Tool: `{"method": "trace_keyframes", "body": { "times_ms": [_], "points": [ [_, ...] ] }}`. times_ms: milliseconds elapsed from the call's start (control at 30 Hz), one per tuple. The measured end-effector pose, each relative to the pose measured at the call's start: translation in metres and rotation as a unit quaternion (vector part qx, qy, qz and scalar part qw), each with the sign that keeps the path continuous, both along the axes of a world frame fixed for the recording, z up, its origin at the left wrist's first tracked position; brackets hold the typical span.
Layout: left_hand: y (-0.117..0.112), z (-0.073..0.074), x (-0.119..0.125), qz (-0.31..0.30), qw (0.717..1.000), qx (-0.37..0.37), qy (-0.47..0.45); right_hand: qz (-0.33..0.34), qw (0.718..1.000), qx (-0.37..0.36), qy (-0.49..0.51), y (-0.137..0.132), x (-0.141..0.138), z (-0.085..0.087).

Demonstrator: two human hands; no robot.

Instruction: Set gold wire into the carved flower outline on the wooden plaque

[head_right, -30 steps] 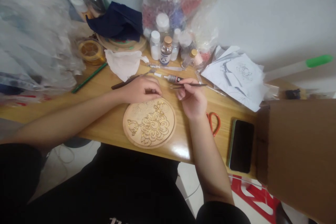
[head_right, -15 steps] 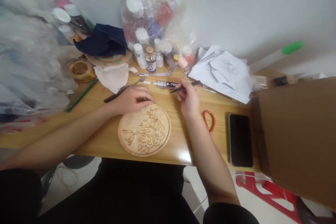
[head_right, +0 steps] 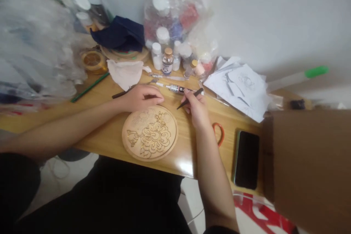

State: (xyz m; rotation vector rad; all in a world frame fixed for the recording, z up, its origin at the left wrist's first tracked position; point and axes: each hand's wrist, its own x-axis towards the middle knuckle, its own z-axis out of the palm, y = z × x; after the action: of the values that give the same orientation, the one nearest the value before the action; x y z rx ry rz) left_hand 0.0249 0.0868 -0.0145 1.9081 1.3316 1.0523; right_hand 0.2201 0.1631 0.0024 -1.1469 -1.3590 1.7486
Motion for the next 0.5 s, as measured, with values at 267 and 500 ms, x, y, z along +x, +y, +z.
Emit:
{"method": "trace_keyframes", "body": {
  "times_ms": [267, 500],
  "points": [
    [0.0002, -0.0005, -0.0005, 0.006, 1.000, -0.013, -0.006, -0.005, 0.998, 0.052, -0.029, -0.0043, -0.0003, -0.0020],
    [-0.0009, 0.0011, 0.0000, -0.002, 1.000, -0.016, -0.011, -0.010, 0.995, 0.100, -0.008, -0.0097, -0.0052, -0.0040]
  ]
}}
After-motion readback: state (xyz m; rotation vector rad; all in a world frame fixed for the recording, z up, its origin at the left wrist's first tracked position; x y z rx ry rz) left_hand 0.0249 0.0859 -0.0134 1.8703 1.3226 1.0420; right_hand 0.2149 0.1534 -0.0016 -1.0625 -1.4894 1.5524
